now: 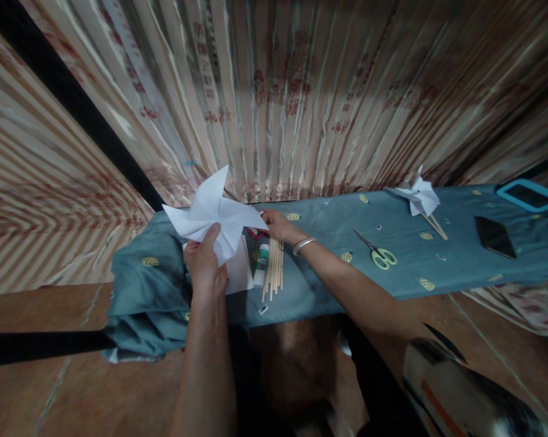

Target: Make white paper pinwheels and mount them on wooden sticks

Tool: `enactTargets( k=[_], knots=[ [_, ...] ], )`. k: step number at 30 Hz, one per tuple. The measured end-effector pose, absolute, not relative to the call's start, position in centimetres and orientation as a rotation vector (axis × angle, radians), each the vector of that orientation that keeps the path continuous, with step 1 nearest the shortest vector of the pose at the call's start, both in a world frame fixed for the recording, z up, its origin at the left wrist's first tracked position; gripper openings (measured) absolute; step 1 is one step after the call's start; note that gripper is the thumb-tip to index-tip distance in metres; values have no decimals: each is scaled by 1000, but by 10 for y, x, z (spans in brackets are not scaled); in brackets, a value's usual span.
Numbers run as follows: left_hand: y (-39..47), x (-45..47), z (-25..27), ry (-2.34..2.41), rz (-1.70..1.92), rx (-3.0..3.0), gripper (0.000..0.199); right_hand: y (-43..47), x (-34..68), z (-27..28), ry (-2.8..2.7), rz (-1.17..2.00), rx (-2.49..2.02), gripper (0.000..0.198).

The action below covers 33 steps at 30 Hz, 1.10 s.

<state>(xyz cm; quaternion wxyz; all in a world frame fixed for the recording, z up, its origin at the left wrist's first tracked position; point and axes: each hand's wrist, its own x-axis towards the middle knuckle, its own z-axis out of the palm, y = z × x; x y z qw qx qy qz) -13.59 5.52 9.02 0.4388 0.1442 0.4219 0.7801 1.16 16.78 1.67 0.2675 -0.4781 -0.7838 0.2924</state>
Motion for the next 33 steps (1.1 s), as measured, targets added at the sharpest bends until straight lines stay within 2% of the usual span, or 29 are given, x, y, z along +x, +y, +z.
enactTargets(
  k=[7,11,14,18,24,28,33],
  knots=[
    [59,-134,85,1086,1960,372,20,152,26,18,-1473,1411,-1151,18],
    [61,-130,86,1071,1979,360,22,139,39,30,-1156,1616,-1084,8],
    [61,-128,86,1056,1978,353,23,128,49,37,-971,1726,-1049,14],
    [61,-124,85,1090,1948,418,25,109,62,43,-797,1814,-1002,20],
    [63,-104,77,1063,1897,499,32,81,85,46,-607,1949,-890,13],
    [63,-81,66,1093,1790,587,33,63,105,46,-602,1929,-884,12],
    [61,-59,53,1127,1666,775,27,40,127,55,-660,1786,-937,26]
  ],
)
